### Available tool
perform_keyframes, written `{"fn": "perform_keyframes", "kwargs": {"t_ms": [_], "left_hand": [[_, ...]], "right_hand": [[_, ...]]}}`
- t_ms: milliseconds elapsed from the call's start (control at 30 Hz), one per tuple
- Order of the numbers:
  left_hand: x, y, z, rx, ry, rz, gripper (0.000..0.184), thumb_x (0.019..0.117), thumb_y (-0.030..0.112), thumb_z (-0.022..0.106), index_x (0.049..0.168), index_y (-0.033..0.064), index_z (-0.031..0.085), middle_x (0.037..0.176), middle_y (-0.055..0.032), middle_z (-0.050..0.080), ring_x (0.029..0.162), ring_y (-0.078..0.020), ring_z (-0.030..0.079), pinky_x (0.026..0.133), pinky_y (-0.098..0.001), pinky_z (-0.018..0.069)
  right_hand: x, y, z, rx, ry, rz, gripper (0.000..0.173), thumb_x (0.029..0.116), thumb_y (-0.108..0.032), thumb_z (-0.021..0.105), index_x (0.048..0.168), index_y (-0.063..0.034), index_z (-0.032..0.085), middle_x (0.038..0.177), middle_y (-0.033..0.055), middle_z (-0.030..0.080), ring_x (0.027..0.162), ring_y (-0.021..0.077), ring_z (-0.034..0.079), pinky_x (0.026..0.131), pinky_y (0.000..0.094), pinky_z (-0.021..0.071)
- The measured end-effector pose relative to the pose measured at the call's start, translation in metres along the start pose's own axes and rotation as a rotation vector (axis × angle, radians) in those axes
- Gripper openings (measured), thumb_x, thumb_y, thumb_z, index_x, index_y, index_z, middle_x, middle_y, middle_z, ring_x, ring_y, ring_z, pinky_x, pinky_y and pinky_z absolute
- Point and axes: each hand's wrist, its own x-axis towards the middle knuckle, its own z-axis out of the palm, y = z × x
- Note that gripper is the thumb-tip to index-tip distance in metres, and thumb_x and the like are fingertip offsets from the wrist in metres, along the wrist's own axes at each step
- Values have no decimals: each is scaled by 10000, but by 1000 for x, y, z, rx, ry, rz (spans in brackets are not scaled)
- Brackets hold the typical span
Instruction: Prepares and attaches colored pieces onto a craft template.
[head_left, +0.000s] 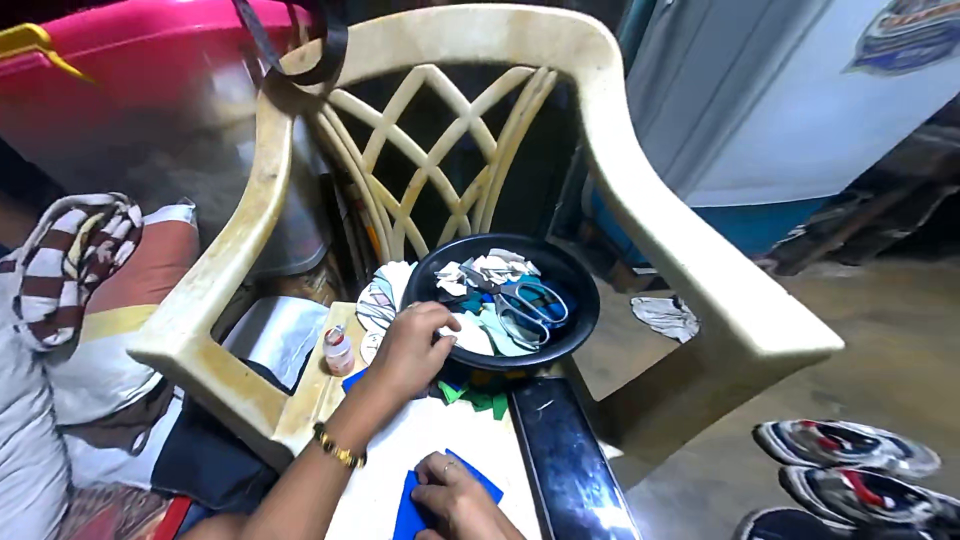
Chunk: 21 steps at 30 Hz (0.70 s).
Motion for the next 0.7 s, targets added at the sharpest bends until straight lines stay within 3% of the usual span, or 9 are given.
{"fn": "perform_keyframes", "kwargs": {"t_ms": [100, 233, 567, 700], "left_hand": [[46, -6, 4, 54, -313, -60, 238, 972, 5, 622, 1190, -30, 710, 1300, -185, 661, 1262, -309, 590, 1098, -454, 435], [70, -9, 14, 182, -512, -65, 293, 933, 2, 677, 1224, -2, 708, 1303, -195, 648, 1282, -325, 571, 1109, -483, 417], [65, -9, 15, 274, -454, 75, 178, 942, 47, 677, 1094, -12, 749, 1154, -190, 701, 1142, -332, 641, 1027, -506, 463], [66, -13, 16, 276, -426, 127, 111, 924, 14, 661, 983, -44, 735, 1076, -198, 697, 1091, -349, 632, 983, -503, 467]], "right_hand": [[1, -1, 0, 19, -7, 12, 203, 829, 14, 745, 1002, 120, 741, 1078, 285, 666, 1056, 416, 641, 969, 459, 515], [2, -2, -1, 19, -18, 11, 194, 833, 25, 739, 998, 127, 736, 1074, 288, 661, 1048, 421, 640, 960, 462, 516], [2, -3, 1, 4, -38, 28, 182, 838, 24, 734, 990, 124, 736, 1095, 292, 654, 1069, 424, 634, 961, 460, 517], [2, -2, 1, 8, -30, 19, 177, 836, 24, 737, 981, 124, 737, 1081, 292, 653, 1053, 424, 636, 953, 461, 519]]}}
